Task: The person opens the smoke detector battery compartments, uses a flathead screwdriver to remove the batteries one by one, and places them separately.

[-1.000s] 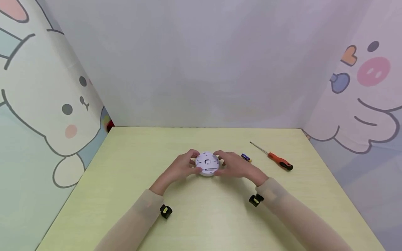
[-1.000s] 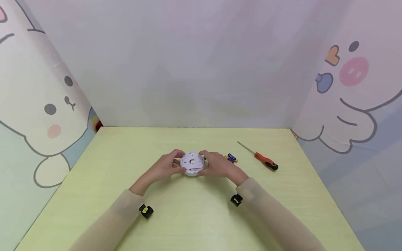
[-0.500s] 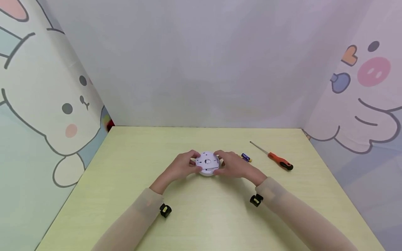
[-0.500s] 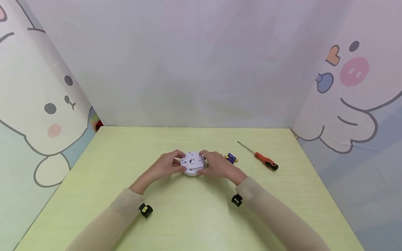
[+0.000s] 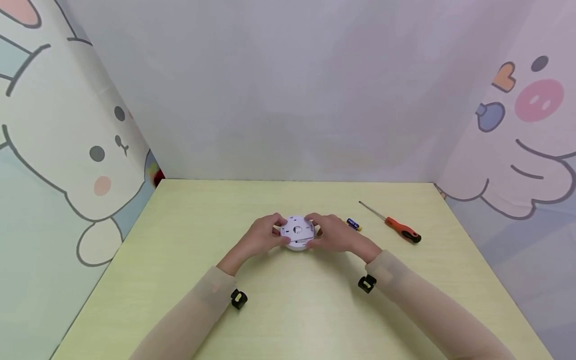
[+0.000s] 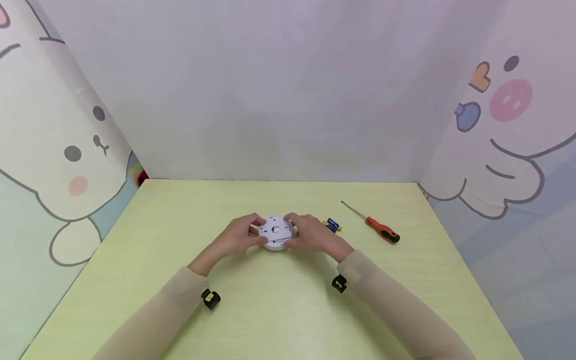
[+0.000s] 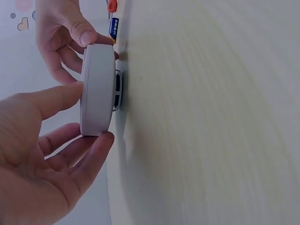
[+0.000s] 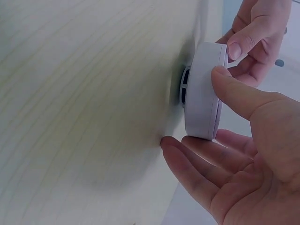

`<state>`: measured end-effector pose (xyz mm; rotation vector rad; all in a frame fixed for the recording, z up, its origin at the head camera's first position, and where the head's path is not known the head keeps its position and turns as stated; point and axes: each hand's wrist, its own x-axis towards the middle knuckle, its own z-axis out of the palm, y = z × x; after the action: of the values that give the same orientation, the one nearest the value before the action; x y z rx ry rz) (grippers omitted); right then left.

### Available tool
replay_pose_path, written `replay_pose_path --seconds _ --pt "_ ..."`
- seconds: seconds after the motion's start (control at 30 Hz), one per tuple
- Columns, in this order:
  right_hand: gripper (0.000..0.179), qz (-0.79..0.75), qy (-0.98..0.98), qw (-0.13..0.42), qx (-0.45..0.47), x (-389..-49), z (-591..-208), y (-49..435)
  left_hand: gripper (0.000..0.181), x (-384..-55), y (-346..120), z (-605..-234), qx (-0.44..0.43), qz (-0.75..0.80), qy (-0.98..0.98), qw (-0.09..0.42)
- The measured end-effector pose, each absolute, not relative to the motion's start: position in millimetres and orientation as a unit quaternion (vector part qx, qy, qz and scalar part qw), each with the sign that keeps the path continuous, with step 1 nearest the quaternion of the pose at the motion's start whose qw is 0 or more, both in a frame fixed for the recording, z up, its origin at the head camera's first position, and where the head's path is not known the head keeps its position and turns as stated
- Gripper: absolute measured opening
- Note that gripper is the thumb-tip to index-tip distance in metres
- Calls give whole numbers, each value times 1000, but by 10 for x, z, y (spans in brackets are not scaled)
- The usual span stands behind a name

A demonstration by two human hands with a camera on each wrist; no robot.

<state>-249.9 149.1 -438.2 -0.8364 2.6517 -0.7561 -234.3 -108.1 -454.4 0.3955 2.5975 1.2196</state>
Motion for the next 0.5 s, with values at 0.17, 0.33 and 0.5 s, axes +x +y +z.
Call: replay_pose_path --seconds 0.17,0.33,0.5 --pt "68 -261 909 132 -297 -2525 -4383 1510 38 -2356 -1067 -4537 135 417 890 123" --pt "64 -266 908 134 -294 -2556 -4388 1505 38 -2359 -1049 -4522 134 408 895 118" --pt "62 -260 910 130 -297 -2565 -4378 1492 39 -2345 -1033 -4495 133 393 903 110"
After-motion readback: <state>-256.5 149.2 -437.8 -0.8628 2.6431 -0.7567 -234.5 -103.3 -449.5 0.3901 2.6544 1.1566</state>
